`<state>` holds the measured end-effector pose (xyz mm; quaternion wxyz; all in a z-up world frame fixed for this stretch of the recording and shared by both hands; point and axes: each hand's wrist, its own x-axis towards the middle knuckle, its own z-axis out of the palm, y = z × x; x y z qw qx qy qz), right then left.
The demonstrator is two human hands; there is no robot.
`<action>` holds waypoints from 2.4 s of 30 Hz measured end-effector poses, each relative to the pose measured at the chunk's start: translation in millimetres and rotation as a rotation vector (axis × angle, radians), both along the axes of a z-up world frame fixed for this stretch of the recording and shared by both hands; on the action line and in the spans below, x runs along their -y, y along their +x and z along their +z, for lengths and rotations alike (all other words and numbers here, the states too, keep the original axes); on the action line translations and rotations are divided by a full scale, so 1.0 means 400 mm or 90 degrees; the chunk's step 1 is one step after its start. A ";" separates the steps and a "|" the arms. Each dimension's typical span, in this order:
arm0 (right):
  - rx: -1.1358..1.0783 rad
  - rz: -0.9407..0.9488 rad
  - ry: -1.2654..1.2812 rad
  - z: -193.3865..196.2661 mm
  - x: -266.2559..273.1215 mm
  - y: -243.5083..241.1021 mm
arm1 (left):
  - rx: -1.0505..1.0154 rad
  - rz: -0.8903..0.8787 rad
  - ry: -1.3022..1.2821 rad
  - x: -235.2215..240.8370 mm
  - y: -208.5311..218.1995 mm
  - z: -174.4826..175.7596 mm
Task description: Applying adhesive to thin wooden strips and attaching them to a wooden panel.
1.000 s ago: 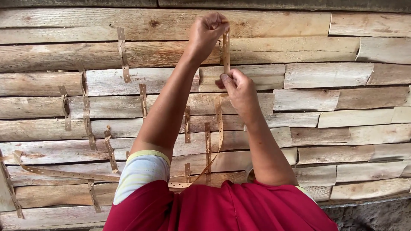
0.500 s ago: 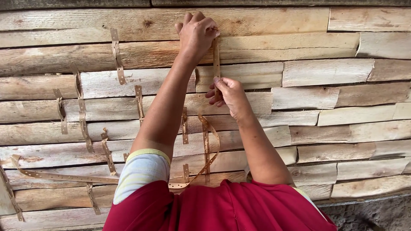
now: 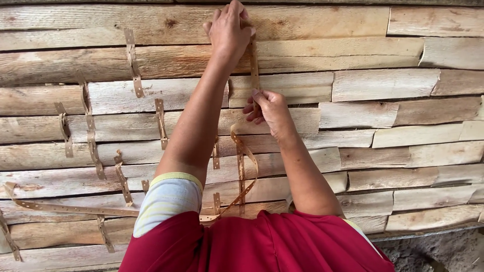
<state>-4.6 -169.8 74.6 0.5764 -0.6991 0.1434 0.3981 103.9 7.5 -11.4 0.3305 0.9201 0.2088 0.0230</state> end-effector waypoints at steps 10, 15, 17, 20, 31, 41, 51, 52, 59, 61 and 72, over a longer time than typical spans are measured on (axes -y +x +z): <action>0.000 -0.007 0.001 0.013 -0.011 -0.002 | 0.125 -0.203 0.004 0.039 -0.176 0.077; 0.021 -0.028 -0.039 -0.012 -0.028 -0.002 | 0.058 -0.307 0.111 0.038 -0.198 0.021; 0.020 -0.030 -0.043 0.001 -0.031 -0.001 | 0.051 -0.304 0.109 0.043 -0.197 0.015; 0.032 -0.025 -0.056 0.011 -0.034 -0.003 | 0.029 -0.304 0.121 0.051 -0.195 0.020; 0.068 -0.044 -0.080 -0.005 -0.055 -0.002 | 0.003 -0.295 0.157 0.051 -0.203 0.030; 0.061 -0.027 -0.095 0.003 -0.056 0.004 | -0.001 -0.323 0.162 0.038 -0.191 0.007; 0.075 -0.028 -0.116 0.015 -0.060 0.000 | -0.179 -0.425 0.133 0.017 -0.181 0.064; 0.076 -0.029 -0.116 0.016 -0.059 -0.003 | -0.178 -0.426 0.133 0.008 -0.183 0.070; 0.111 0.029 -0.066 0.006 -0.036 -0.002 | -0.229 -0.479 0.089 -0.002 -0.175 0.112; 0.114 0.043 -0.055 0.004 -0.036 -0.001 | -0.231 -0.476 0.093 0.001 -0.175 0.115; 0.487 0.164 -0.184 0.056 -0.073 0.005 | -0.212 -0.466 0.081 0.003 -0.187 0.133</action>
